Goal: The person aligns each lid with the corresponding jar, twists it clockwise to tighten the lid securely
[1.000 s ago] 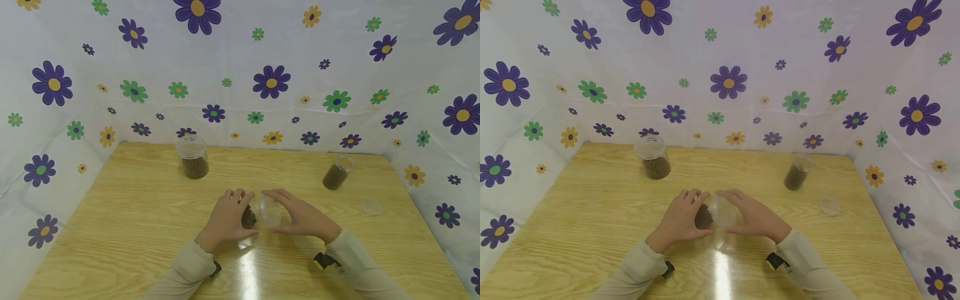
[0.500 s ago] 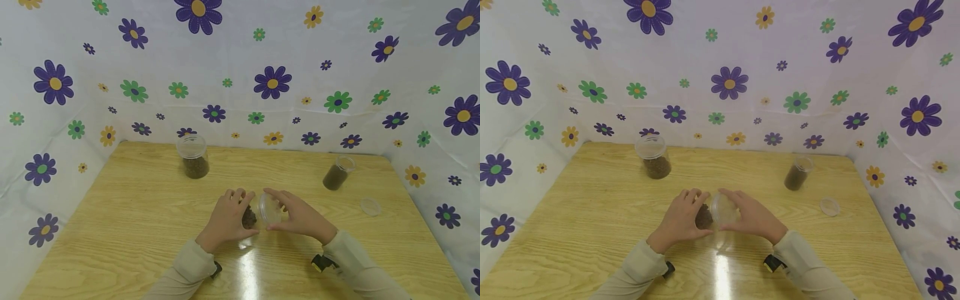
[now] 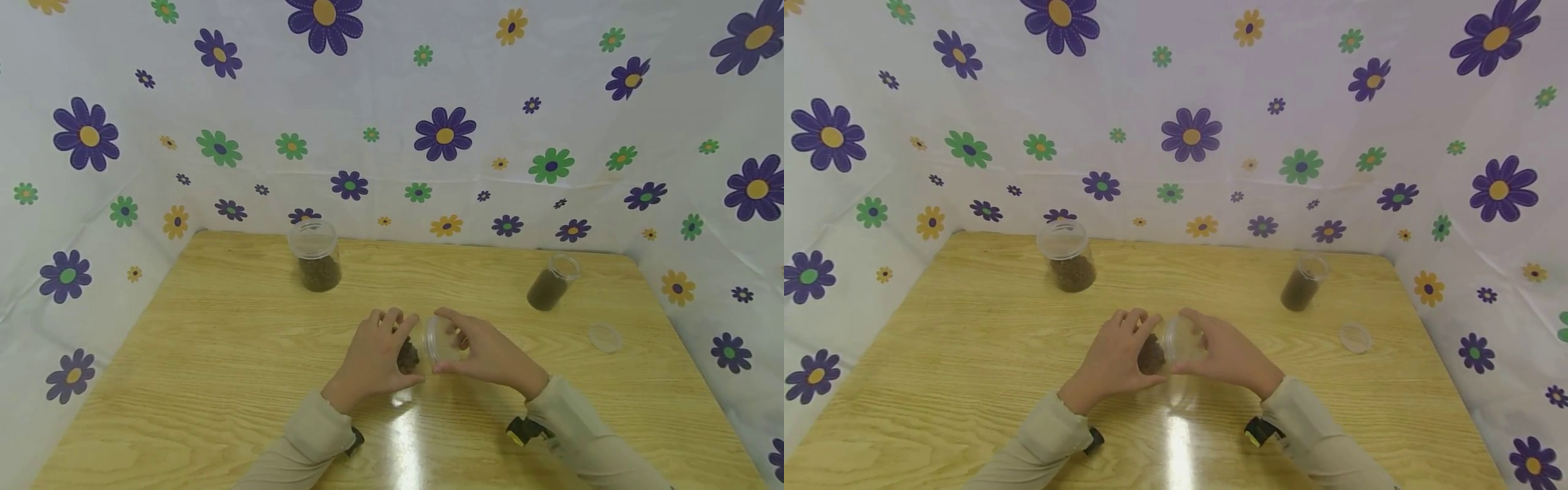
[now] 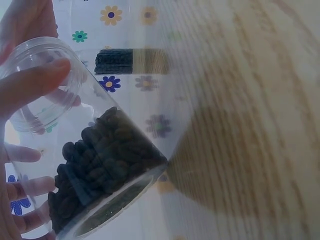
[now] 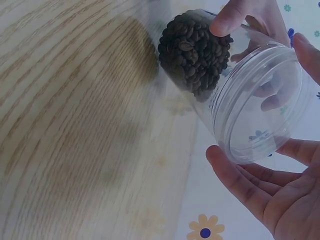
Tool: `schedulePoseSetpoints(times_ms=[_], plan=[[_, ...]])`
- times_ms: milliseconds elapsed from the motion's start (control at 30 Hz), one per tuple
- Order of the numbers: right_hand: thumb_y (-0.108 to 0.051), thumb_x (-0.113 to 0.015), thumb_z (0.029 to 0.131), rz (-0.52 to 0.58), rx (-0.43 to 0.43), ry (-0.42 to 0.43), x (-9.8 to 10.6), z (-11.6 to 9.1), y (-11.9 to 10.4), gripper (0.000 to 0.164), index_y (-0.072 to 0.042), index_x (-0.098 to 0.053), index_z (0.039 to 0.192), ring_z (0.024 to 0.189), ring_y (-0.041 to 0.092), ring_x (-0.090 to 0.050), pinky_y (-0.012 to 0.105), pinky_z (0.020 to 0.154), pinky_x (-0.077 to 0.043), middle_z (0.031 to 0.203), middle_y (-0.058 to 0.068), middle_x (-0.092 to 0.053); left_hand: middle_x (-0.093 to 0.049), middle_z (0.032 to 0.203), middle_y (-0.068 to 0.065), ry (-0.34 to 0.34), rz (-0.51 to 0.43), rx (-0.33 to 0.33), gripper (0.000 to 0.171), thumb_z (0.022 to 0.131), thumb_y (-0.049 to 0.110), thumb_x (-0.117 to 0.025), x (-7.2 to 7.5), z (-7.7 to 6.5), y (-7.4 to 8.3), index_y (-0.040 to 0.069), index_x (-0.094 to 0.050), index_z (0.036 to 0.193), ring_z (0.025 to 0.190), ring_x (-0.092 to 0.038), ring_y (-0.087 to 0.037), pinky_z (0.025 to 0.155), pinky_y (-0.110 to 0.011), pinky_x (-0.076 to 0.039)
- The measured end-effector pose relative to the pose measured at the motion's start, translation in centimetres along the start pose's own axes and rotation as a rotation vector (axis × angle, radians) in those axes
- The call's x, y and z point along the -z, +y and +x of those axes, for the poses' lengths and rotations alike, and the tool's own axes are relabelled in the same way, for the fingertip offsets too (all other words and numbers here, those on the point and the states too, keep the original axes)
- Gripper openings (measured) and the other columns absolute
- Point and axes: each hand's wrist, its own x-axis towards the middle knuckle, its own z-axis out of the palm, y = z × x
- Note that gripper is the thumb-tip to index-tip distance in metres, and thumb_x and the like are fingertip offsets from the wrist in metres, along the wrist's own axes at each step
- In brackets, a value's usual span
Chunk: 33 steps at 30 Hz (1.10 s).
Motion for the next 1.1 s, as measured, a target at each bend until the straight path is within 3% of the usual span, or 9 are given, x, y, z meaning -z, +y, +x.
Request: schedulePoseSetpoints(times_ms=[167, 400, 533, 633, 800, 1100], plan=[[-0.047, -0.074, 0.075, 0.017, -0.012, 0.005, -0.2, 0.0, 0.0, 0.087, -0.01, -0.035, 0.143, 0.091, 0.021, -0.062, 0.036, 0.076, -0.053, 0.116, 0.013, -0.061, -0.052, 0.107, -0.006, -0.016, 0.0, 0.006, 0.097, 0.051, 0.07, -0.077, 0.1, 0.0, 0.1, 0.015, -0.051, 0.127, 0.088, -0.052, -0.023, 0.063, -0.033, -0.05], [-0.044, -0.076, 0.075, -0.014, 0.007, -0.015, -0.4, -0.3, 0.2, 0.096, -0.022, -0.021, 0.15, 0.107, 0.025, -0.058, 0.042, 0.084, -0.051, 0.136, 0.011, -0.048, -0.052, 0.108, -0.006, -0.026, -0.014, 0.02, 0.097, 0.051, 0.069, -0.078, 0.2, -0.1, -0.1, 0.015, -0.05, 0.127, 0.089, -0.053, -0.023, 0.064, -0.032, -0.05], [-0.035, -0.082, 0.07, -0.096, 0.139, -0.018, -0.2, -0.4, 0.6, 0.102, -0.029, -0.019, 0.15, 0.122, 0.029, -0.051, 0.045, 0.089, -0.051, 0.147, 0.008, -0.035, -0.053, 0.108, -0.006, -0.019, -0.023, 0.011, 0.097, 0.051, 0.069, -0.078, 0.2, -0.1, -0.3, 0.014, -0.051, 0.127, 0.088, -0.053, -0.023, 0.063, -0.032, -0.05], [-0.025, -0.083, 0.07, -0.139, 0.254, -0.019, -0.1, -0.3, 0.9, 0.097, -0.031, -0.024, 0.148, 0.128, 0.03, -0.046, 0.043, 0.091, -0.051, 0.15, 0.007, -0.03, -0.053, 0.108, -0.006, -0.015, -0.028, 0.007, 0.097, 0.051, 0.069, -0.078, 0.2, -0.1, -0.4, 0.014, -0.051, 0.127, 0.088, -0.052, -0.023, 0.063, -0.031, -0.05], [-0.02, -0.082, 0.072, -0.162, 0.332, 0.008, 0.1, -0.1, 1.2, 0.088, -0.028, -0.033, 0.145, 0.129, 0.028, -0.045, 0.041, 0.093, -0.05, 0.145, 0.008, -0.038, -0.053, 0.108, -0.006, -0.011, -0.034, 0.006, 0.099, 0.051, 0.069, -0.078, 0.0, -0.1, -0.5, 0.013, -0.051, 0.128, 0.087, -0.052, -0.023, 0.063, -0.031, -0.05], [-0.019, -0.084, 0.067, -0.106, 0.326, 0.026, 0.1, 0.0, 1.1, 0.088, -0.024, -0.038, 0.143, 0.127, 0.026, -0.047, 0.044, 0.099, -0.046, 0.141, 0.008, -0.044, -0.052, 0.107, -0.006, -0.01, -0.027, 0.006, 0.098, 0.052, 0.068, -0.079, 0.3, 0.0, -0.2, 0.012, -0.05, 0.127, 0.087, -0.052, -0.022, 0.063, -0.032, -0.049]])
